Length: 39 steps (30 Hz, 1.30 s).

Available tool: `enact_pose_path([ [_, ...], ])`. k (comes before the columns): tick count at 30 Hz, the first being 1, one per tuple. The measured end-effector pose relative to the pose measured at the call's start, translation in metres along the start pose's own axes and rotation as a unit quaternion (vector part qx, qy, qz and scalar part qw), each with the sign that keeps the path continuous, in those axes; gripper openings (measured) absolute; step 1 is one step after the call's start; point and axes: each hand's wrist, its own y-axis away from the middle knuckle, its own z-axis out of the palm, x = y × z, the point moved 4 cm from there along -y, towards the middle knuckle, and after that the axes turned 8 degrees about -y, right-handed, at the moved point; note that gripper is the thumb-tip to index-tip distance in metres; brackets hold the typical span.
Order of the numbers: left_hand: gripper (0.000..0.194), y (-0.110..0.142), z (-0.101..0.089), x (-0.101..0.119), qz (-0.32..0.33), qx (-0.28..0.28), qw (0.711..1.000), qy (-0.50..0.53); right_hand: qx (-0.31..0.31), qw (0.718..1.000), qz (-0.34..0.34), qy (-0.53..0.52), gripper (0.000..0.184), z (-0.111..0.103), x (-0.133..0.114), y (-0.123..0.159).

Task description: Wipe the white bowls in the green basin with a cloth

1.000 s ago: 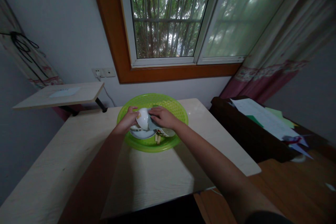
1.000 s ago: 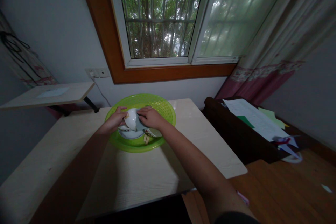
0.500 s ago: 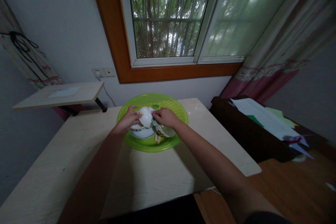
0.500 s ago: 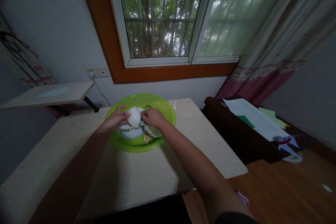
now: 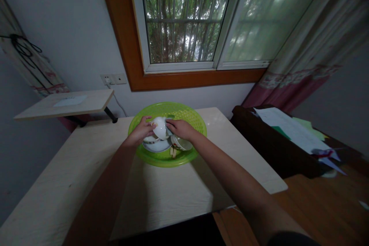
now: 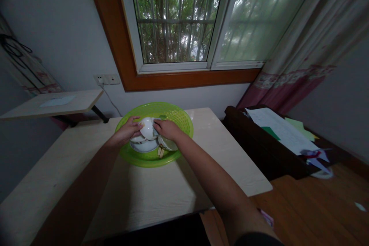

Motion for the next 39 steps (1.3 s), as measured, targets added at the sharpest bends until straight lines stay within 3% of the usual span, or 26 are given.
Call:
enact_pose_path([
  [5,0.049,-0.004,-0.002,-0.004,0.001,0.000,1.000,-0.003,0.017,0.999,0.013,0.040,0.036,-0.008,-0.003,0.002],
  [10,0.049,-0.009,-0.003,-0.008,-0.003,0.004,1.000,0.001,0.040,0.999,-0.007,-0.030,0.033,-0.013,-0.008,0.005],
  [18,0.045,-0.008,-0.003,-0.008,-0.001,0.011,1.000,-0.002,0.027,0.994,-0.058,-0.091,0.042,-0.011,-0.011,0.007],
  [28,0.043,-0.005,-0.002,-0.005,-0.002,0.006,1.000,0.001,0.094,0.979,-0.124,-0.133,0.047,-0.009,-0.004,0.001],
  [32,0.043,-0.005,-0.002,-0.005,-0.004,0.010,1.000,-0.015,0.136,0.985,-0.075,-0.076,0.039,-0.010,0.004,0.001],
  [39,0.042,-0.005,-0.002,-0.005,0.002,0.009,1.000,-0.014,0.098,0.994,0.044,0.005,0.025,-0.008,0.010,0.002],
])
